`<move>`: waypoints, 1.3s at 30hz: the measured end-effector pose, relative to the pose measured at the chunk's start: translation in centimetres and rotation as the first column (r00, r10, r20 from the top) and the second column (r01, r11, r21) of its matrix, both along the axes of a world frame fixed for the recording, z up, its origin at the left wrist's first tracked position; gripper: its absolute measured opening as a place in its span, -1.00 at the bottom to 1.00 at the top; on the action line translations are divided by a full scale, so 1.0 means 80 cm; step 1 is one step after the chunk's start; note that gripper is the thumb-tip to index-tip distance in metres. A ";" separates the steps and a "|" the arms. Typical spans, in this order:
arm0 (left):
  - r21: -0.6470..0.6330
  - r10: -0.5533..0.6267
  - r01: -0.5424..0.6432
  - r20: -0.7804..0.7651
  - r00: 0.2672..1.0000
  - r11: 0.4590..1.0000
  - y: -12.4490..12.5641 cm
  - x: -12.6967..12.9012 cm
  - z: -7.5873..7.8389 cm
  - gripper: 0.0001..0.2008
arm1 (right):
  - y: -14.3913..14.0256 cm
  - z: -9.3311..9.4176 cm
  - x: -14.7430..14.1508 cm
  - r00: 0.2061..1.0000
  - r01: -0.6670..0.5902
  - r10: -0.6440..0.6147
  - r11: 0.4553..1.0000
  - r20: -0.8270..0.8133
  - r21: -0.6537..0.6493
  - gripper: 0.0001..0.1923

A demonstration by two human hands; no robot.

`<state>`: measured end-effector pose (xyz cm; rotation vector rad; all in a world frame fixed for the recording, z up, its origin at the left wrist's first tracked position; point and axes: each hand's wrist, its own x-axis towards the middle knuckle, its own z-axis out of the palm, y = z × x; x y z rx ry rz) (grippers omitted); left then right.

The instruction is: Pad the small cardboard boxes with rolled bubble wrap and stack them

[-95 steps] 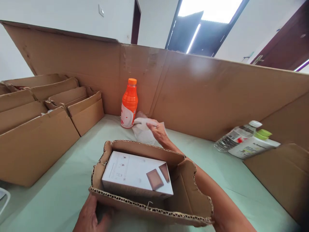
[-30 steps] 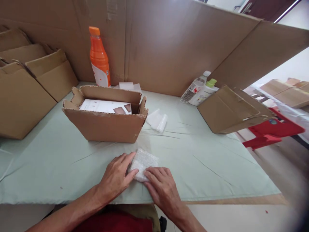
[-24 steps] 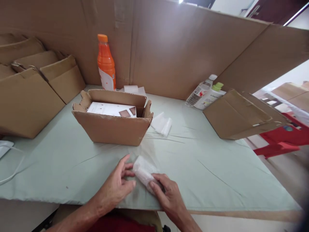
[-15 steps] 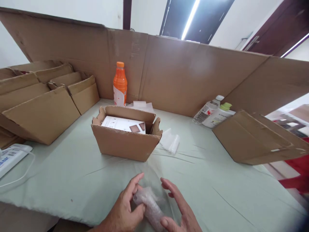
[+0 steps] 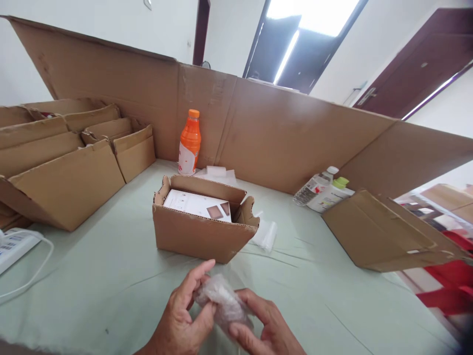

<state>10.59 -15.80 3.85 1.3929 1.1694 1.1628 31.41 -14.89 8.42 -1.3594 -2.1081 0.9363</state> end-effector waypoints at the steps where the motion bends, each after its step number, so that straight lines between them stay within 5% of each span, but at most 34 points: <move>1: 0.011 0.026 -0.026 0.013 1.000 1.000 0.001 -0.002 0.003 -0.47 | 0.002 0.003 -0.004 0.999 0.029 -0.029 0.999 -0.019 0.025 -0.71; 3: 0.103 0.074 -0.074 -0.005 0.997 0.992 0.002 -0.011 0.008 -0.47 | 0.009 0.016 -0.009 0.995 0.074 -0.069 0.995 -0.073 0.068 -0.70; 5: 0.326 0.147 -0.129 -0.030 0.989 0.936 0.007 -0.027 0.017 -0.46 | 0.019 0.041 -0.010 0.984 0.143 -0.127 0.982 -0.128 0.125 -0.70; 8: 0.686 0.374 -0.269 -0.006 0.927 0.677 0.033 -0.061 0.042 -0.37 | 0.048 0.097 -0.009 0.953 0.297 -0.258 0.901 -0.161 0.316 -0.73; 10: 0.810 0.559 -0.325 -0.004 0.829 0.488 0.060 -0.082 0.059 -0.24 | 0.079 0.135 -0.010 0.946 0.321 -0.309 0.833 -0.102 0.450 -0.72; 12: 0.862 0.671 -0.293 -0.071 0.738 0.413 0.087 -0.095 0.070 -0.16 | 0.116 0.165 -0.014 0.939 0.279 -0.343 0.811 0.031 0.515 -0.70; 15: 0.882 0.701 -0.222 -0.156 0.696 0.416 0.113 -0.100 0.069 -0.25 | 0.166 0.192 -0.027 0.849 0.136 -0.330 0.891 0.412 0.433 -0.71; 18: 0.903 0.707 -0.218 -0.122 0.697 0.370 0.118 -0.096 0.056 -0.31 | 0.194 0.205 -0.049 0.586 -0.019 -0.226 0.956 0.778 0.292 -0.73; 22: 0.912 0.711 -0.217 -0.107 0.695 0.349 0.113 -0.094 0.049 -0.30 | 0.211 0.205 -0.090 0.407 -0.158 -0.078 0.975 0.910 0.154 -0.76; 32: 0.912 0.698 -0.207 -0.111 0.707 0.355 0.108 -0.096 0.049 -0.30 | 0.217 0.167 -0.115 0.382 -0.181 -0.055 0.974 0.922 0.133 -0.72; 39: 0.917 0.722 -0.198 -0.126 0.680 0.347 0.107 -0.096 0.053 -0.21 | 0.194 0.176 -0.099 0.532 -0.184 -0.100 0.955 0.841 0.230 -0.61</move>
